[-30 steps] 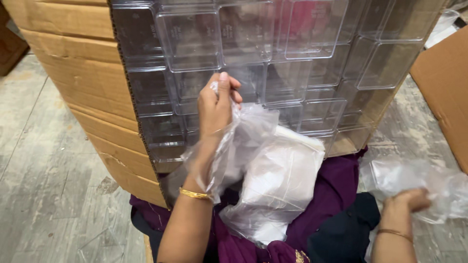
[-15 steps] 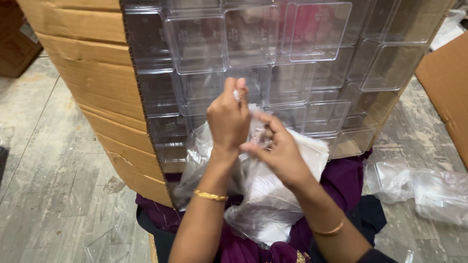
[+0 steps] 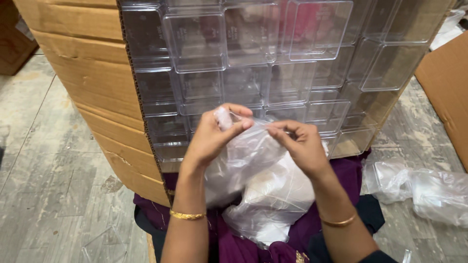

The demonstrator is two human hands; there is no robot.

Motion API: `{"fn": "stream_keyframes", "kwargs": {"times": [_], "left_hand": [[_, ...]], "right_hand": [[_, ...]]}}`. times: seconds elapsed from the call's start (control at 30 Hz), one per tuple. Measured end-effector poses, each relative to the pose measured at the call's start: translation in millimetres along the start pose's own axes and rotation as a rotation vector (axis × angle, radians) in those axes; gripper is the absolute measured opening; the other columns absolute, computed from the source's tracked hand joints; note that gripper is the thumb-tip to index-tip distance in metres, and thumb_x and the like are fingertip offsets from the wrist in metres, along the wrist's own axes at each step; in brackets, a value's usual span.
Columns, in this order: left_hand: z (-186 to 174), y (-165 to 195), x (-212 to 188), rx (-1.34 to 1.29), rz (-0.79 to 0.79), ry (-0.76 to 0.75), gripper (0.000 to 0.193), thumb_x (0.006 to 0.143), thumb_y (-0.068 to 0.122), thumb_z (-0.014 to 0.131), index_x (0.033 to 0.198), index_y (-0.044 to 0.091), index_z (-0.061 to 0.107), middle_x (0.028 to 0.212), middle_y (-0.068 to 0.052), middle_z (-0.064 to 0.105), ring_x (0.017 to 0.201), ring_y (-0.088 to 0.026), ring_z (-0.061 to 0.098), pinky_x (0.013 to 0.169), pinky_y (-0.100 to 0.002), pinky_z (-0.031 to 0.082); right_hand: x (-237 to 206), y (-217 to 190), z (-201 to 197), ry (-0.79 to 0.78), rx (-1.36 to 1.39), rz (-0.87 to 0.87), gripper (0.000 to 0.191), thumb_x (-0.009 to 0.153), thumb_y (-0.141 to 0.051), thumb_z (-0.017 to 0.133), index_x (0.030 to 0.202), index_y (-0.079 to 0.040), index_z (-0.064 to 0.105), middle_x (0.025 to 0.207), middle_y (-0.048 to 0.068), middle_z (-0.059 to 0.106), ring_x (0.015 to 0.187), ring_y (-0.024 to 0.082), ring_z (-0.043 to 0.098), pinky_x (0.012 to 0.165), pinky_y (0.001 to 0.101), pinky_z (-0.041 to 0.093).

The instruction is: The person sits on the floor and removes clear plastic containers from a cardboard box. They inspect each container by turning it over and then place it into a plastic bag. The process is repeated for multiple containers.

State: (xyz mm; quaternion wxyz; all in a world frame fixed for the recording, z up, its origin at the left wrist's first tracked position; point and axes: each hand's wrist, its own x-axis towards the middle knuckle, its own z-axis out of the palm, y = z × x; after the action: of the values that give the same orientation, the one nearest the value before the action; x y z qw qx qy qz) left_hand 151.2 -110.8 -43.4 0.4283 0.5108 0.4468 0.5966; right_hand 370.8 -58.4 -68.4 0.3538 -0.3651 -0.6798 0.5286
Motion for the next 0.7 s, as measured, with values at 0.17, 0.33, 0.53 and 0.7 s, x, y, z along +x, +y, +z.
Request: {"fn": "stream_keyframes", "kwargs": {"times": [0.17,0.33,0.53,0.7], "left_hand": [[3,-36,-6,-0.039,-0.017,0.082,0.022,0.091,0.024,0.074,0.096,0.003,0.078,0.084,0.001,0.076,0.076,-0.007,0.067,0.072,-0.024,0.056],[2,-67,-19,-0.059,-0.16,-0.144,0.04,0.103,0.039,0.066,0.086,0.004,0.074,0.074,0.003,0.063,0.068,-0.005,0.051,0.062,-0.024,0.042],[-41,-82,-24,-0.412,-0.137,-0.196,0.028,0.096,0.034,0.072,0.088,0.008,0.064,0.082,0.001,0.065,0.07,-0.008,0.054,0.062,-0.026,0.044],[-46,-94,-14,0.541,-0.005,0.095,0.03,0.098,0.03,0.073,0.087,0.007,0.058,0.07,-0.001,0.057,0.063,-0.012,0.054,0.054,-0.03,0.044]], "right_hand": [[-2,13,-9,-0.055,0.029,0.006,0.031,0.103,-0.02,0.058,0.127,-0.005,0.071,0.102,0.003,0.076,0.081,0.008,0.066,0.074,0.0237,0.055],[-5,45,-10,0.016,0.505,-0.032,0.024,0.106,-0.018,0.064,0.113,0.001,0.077,0.084,0.007,0.069,0.074,0.013,0.062,0.07,0.0261,0.052],[-4,59,-27,-0.265,0.978,-0.206,0.026,0.096,-0.024,0.072,0.08,-0.005,0.076,0.079,0.009,0.069,0.082,0.018,0.065,0.094,0.0359,0.056],[23,36,-27,-0.05,0.508,-0.161,0.008,0.101,-0.003,0.066,0.102,-0.004,0.073,0.087,0.008,0.063,0.078,0.017,0.061,0.068,0.0349,0.05]]}}
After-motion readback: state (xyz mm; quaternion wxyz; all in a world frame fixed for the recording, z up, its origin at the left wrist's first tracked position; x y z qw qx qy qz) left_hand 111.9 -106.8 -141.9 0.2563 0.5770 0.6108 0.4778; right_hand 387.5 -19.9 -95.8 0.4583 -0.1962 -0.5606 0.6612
